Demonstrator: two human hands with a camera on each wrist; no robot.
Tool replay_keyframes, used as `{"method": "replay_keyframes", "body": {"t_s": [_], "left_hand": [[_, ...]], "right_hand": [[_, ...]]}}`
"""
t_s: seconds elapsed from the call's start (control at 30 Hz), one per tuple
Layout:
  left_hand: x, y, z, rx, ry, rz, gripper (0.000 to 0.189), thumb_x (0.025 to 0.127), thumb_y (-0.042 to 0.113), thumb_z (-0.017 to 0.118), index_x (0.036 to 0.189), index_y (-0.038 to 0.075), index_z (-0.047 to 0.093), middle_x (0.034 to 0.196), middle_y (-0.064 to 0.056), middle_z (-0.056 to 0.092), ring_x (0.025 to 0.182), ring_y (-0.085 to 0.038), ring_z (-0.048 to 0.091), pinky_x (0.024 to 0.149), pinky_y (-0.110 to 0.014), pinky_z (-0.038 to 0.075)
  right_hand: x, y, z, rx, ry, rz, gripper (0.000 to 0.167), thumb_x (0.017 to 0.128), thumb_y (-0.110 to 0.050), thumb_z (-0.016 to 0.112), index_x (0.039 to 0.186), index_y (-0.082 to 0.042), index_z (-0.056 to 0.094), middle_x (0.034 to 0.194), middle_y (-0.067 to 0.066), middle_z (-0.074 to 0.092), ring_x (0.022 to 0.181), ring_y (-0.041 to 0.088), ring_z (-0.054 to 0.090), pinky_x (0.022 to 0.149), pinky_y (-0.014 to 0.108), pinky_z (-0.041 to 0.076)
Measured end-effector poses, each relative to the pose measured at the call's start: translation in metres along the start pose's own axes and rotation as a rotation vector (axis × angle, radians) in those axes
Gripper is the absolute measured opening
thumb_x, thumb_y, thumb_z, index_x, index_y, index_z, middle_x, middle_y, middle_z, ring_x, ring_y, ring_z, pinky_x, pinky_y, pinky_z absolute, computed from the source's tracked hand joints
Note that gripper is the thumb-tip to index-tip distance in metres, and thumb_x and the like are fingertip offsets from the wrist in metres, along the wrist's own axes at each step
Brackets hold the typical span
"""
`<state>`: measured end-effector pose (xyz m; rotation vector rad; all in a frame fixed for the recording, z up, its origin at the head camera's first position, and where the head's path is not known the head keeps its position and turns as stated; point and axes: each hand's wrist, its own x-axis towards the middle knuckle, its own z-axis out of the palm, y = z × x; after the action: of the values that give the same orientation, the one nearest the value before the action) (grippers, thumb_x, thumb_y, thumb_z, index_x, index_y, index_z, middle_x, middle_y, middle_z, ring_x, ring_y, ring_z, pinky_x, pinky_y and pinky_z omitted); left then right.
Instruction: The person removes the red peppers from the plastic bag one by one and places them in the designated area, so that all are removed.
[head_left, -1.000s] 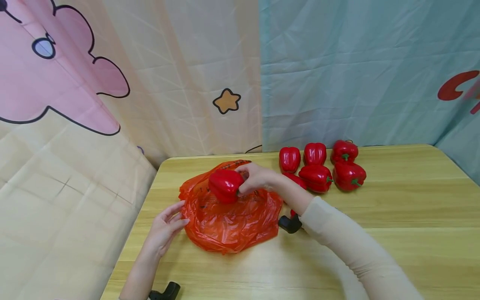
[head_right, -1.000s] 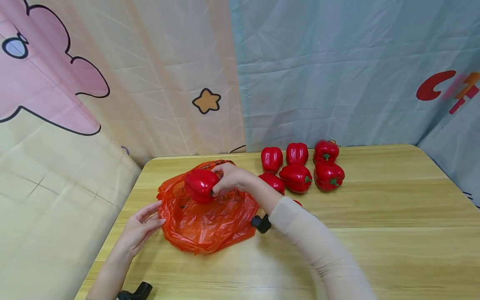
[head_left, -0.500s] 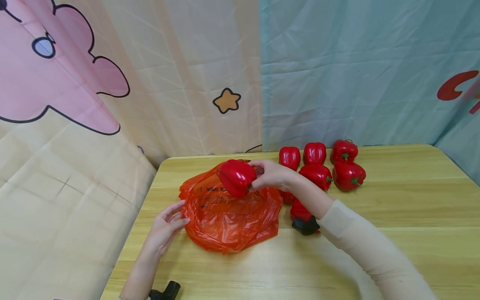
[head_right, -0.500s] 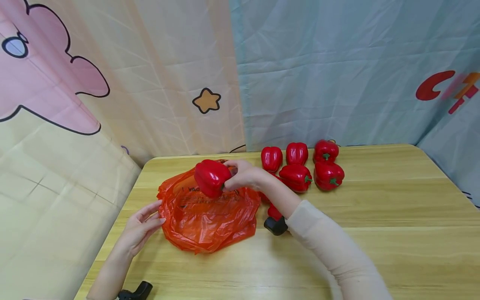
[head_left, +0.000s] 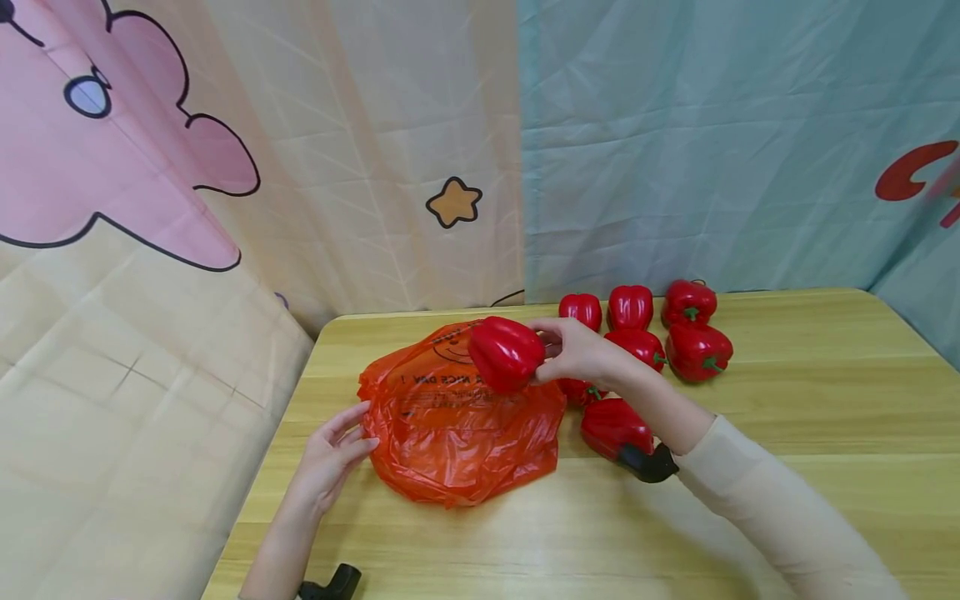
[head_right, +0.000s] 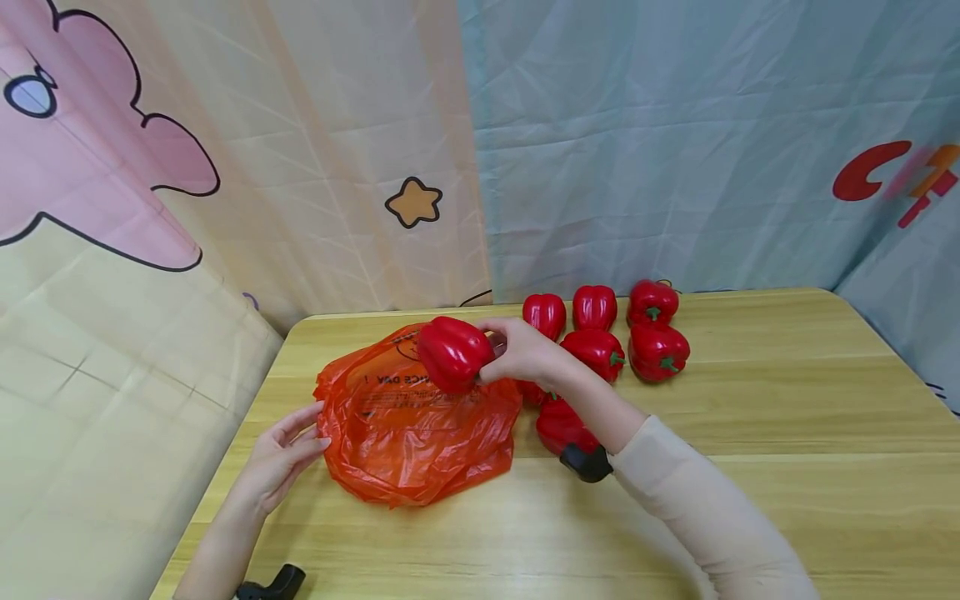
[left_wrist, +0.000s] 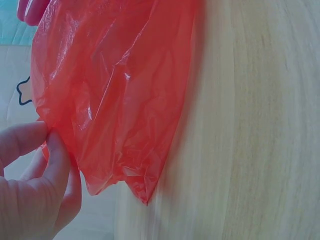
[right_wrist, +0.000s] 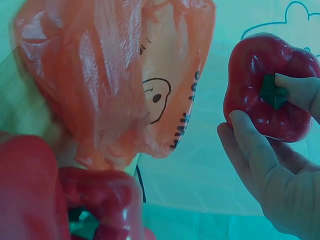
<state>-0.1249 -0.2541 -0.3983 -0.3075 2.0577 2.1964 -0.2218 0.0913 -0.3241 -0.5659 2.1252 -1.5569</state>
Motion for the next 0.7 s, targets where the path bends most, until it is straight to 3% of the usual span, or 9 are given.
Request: {"method": "replay_keyframes", "body": {"t_s": [0.7], "left_hand": [[-0.001, -0.001, -0.002, -0.007, 0.003, 0.008, 0.058, 0.085, -0.014, 0.054, 0.139, -0.006, 0.033, 0.123, -0.005, 0.045, 0.098, -0.008, 0.058, 0.083, -0.023, 0.051]], "right_hand": [[-0.032, 0.018, -0.026, -0.062, 0.147, 0.017, 0.067, 0.069, -0.003, 0.075, 0.130, 0.001, 0.046, 0.116, 0.021, 0.056, 0.102, 0.034, 0.054, 0.074, 0.041, 0.055]]}}
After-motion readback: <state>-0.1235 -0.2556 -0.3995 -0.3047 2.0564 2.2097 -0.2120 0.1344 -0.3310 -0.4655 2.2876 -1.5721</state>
